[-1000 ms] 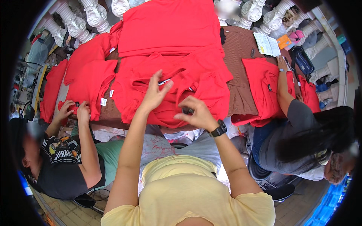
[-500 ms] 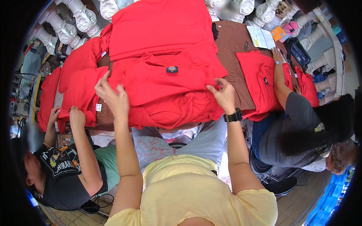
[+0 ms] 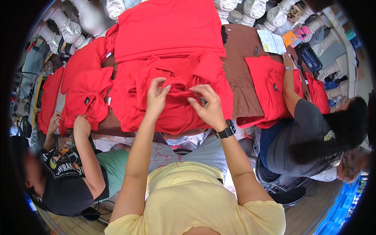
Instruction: The person trims excess threads from red t-shirts using small snips while working at a table with other people.
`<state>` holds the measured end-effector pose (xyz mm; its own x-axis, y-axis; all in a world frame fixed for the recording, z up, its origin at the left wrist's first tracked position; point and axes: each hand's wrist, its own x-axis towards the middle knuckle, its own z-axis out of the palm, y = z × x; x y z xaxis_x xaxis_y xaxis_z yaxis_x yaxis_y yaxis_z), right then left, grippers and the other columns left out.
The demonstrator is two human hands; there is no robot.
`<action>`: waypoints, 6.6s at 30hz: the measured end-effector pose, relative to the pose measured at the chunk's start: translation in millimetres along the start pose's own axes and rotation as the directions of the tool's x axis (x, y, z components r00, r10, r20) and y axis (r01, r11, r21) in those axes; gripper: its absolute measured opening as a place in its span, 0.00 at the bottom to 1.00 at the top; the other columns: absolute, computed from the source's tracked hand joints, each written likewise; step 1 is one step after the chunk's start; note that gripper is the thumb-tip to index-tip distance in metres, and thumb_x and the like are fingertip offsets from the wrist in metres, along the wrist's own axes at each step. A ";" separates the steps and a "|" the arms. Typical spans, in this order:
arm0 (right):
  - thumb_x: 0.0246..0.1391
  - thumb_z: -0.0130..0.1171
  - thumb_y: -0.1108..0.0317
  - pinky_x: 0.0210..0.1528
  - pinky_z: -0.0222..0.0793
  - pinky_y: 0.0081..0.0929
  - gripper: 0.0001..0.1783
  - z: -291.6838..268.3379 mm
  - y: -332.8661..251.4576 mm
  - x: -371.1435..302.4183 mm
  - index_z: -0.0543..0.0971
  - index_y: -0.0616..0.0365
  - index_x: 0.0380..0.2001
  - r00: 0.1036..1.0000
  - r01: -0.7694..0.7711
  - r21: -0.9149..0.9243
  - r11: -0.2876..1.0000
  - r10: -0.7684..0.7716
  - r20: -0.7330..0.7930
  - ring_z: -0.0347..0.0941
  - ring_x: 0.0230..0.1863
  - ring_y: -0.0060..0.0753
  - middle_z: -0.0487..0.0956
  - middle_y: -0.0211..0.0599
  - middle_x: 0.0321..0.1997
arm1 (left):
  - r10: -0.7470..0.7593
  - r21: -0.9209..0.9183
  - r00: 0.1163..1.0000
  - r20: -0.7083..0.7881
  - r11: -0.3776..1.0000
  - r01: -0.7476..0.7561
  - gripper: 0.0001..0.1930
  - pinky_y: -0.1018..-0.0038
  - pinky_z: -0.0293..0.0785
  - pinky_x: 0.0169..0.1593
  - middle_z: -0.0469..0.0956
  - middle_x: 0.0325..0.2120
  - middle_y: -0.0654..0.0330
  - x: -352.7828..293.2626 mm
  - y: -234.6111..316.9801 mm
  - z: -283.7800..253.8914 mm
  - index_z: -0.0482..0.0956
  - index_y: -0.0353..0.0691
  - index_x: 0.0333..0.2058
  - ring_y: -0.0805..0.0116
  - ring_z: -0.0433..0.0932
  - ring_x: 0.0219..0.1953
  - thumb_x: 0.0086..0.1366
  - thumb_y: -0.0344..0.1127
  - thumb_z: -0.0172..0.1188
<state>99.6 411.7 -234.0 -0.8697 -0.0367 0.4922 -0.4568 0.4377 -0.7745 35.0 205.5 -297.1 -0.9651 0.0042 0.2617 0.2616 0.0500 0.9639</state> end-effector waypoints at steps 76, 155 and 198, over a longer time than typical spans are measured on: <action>0.56 0.62 0.59 0.55 0.64 0.49 0.08 218.0 0.8 -211.1 0.84 0.46 0.37 0.487 0.255 0.215 0.943 -0.318 0.814 0.61 0.58 0.53 0.73 0.32 0.49 | -0.959 -0.883 0.250 -0.130 0.227 0.410 0.16 0.61 0.83 0.50 0.81 0.46 0.53 -373.7 -94.4 -153.0 0.76 0.34 0.49 0.58 0.83 0.46 0.73 0.30 0.39; 0.51 0.65 0.75 0.54 0.70 0.39 0.19 233.2 -71.7 -155.7 0.79 0.54 0.48 0.647 -0.028 0.611 0.792 -0.452 0.615 0.74 0.50 0.47 0.76 0.43 0.44 | -0.266 0.065 0.796 -0.543 0.932 0.356 0.24 0.72 0.68 0.60 0.73 0.53 0.53 -324.0 74.5 -155.1 0.67 0.30 0.61 0.66 0.73 0.54 0.66 0.23 0.57; 0.46 0.58 0.85 0.37 0.75 0.40 0.14 220.0 -130.1 -108.8 0.81 0.64 0.38 0.751 0.193 0.680 0.707 -0.552 0.361 0.78 0.35 0.53 0.77 0.47 0.36 | -0.430 -0.410 0.634 -0.643 0.892 0.190 0.45 0.50 0.68 0.65 0.59 0.61 0.51 -301.1 124.6 -134.7 0.43 0.49 0.71 0.59 0.68 0.60 0.56 0.15 0.46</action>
<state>212.5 161.1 -274.2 -0.4685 -0.5938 0.6541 -0.6184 -0.3084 -0.7228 359.5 75.9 -249.1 -0.7184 -0.6608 -0.2171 0.0537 -0.3638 0.9299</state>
